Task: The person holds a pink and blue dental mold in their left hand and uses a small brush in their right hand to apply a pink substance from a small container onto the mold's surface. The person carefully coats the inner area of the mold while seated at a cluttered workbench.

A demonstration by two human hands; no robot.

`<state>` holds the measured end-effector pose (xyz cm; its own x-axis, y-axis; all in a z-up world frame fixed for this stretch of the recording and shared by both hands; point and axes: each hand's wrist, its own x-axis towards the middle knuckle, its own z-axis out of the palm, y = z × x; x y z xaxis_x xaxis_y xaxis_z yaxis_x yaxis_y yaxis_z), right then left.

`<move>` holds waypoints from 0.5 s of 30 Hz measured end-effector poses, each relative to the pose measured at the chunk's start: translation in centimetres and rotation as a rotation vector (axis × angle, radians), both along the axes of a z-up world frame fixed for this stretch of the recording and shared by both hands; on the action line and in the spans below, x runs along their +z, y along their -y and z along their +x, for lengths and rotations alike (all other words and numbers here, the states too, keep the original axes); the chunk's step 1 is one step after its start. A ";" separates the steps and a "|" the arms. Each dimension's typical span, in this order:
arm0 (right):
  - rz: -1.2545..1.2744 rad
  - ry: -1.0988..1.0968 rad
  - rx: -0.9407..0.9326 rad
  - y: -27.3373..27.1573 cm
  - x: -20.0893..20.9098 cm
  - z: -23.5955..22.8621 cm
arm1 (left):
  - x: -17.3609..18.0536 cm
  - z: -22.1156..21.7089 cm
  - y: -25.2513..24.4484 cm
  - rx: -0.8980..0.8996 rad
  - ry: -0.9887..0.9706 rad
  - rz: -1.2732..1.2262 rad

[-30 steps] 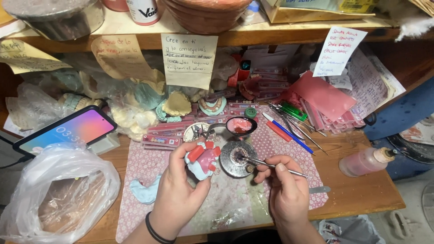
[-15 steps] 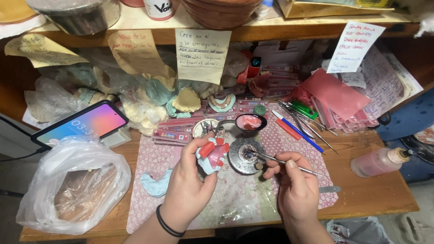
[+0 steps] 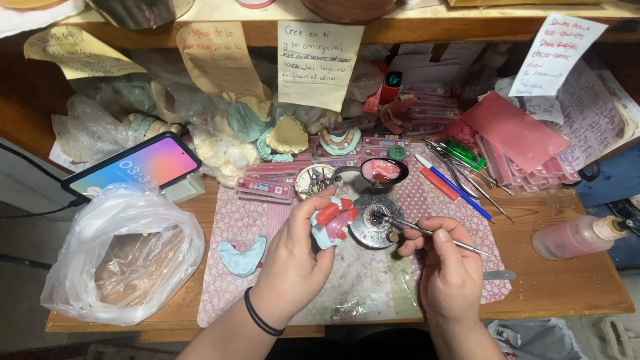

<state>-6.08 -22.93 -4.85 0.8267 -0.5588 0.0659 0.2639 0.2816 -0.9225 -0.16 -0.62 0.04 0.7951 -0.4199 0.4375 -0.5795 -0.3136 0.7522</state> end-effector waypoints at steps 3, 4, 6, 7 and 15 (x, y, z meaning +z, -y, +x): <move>0.003 -0.011 -0.011 -0.1 0.0 0.0 | -0.1 0.0 0.1 0.010 0.003 0.058; 0.005 0.000 -0.011 -0.2 0.1 0.0 | 0.0 -0.1 0.0 0.000 0.020 0.058; 0.006 0.009 -0.009 -0.2 -0.2 -0.2 | -0.1 -0.1 0.1 -0.008 0.034 0.057; 0.007 0.082 0.003 -0.2 -0.5 -0.4 | -0.2 -0.1 0.1 0.003 0.070 0.060; -0.318 0.330 0.274 -1.1 -0.6 -2.0 | -0.3 -0.2 0.1 -0.010 0.097 0.076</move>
<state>-8.04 -21.84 -5.50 0.8460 -0.2356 0.4783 0.5107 0.1004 -0.8539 -0.35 -0.73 -0.24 0.7464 -0.4625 0.4786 -0.6516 -0.3616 0.6668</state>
